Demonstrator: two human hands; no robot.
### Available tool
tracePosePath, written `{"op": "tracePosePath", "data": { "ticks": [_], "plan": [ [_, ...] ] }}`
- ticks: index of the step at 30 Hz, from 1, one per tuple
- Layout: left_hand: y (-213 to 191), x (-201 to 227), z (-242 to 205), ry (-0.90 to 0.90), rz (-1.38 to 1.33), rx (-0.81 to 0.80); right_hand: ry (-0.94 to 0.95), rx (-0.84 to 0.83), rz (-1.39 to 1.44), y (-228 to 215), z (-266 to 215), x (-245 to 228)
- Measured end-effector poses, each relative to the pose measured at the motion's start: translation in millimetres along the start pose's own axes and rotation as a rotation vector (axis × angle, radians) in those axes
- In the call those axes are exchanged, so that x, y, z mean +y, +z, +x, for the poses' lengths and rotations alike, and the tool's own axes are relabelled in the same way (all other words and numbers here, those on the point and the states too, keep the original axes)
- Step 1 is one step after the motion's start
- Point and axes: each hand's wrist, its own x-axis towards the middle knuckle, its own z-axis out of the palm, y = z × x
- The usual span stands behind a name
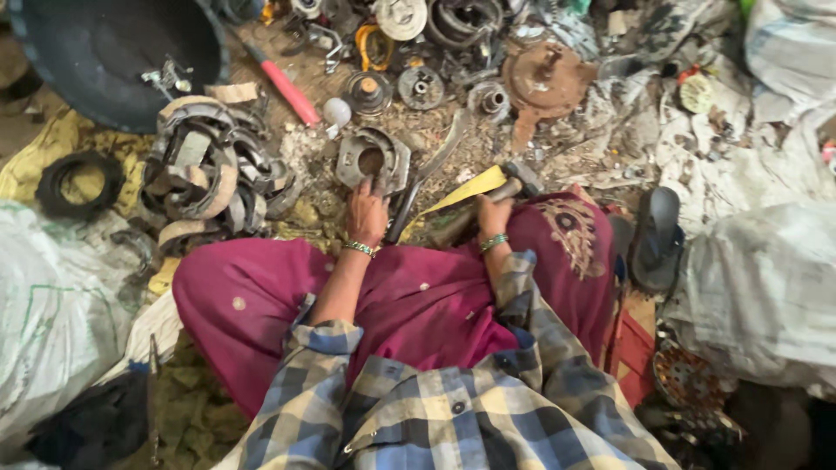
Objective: The person sits on the floor and uses a hammer to repeatedly strike a metal part placed on a hexagonal anvil. They adjust the part's position between strikes and continue the process throughout the clip.
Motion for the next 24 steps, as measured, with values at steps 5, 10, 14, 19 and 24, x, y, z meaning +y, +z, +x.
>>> {"op": "tracePosePath", "data": {
  "ticks": [5, 10, 14, 19, 24],
  "plan": [
    [-8.1, 7.2, -13.9, -0.004, -0.03, -0.024, -0.477, 0.032, -0.517, -1.8, -25.3, -5.9],
    [-9.6, 17.4, -24.8, 0.045, -0.028, 0.014, -0.666, -0.15, -0.765, -3.8, -66.2, -34.2],
    [-21.1, 40.0, -34.9, 0.163, -0.073, 0.128, -0.882, -0.297, -0.934, 1.4, -92.9, -55.8],
    [-57.4, 79.6, -52.9, 0.236, -0.046, 0.203, -1.123, -0.398, -1.136, 9.8, -115.1, -54.8],
    [-87.3, 124.0, -65.3, 0.23, -0.371, 0.202, -1.319, -0.818, -1.721, 7.3, -101.8, -60.1]
  ]
}}
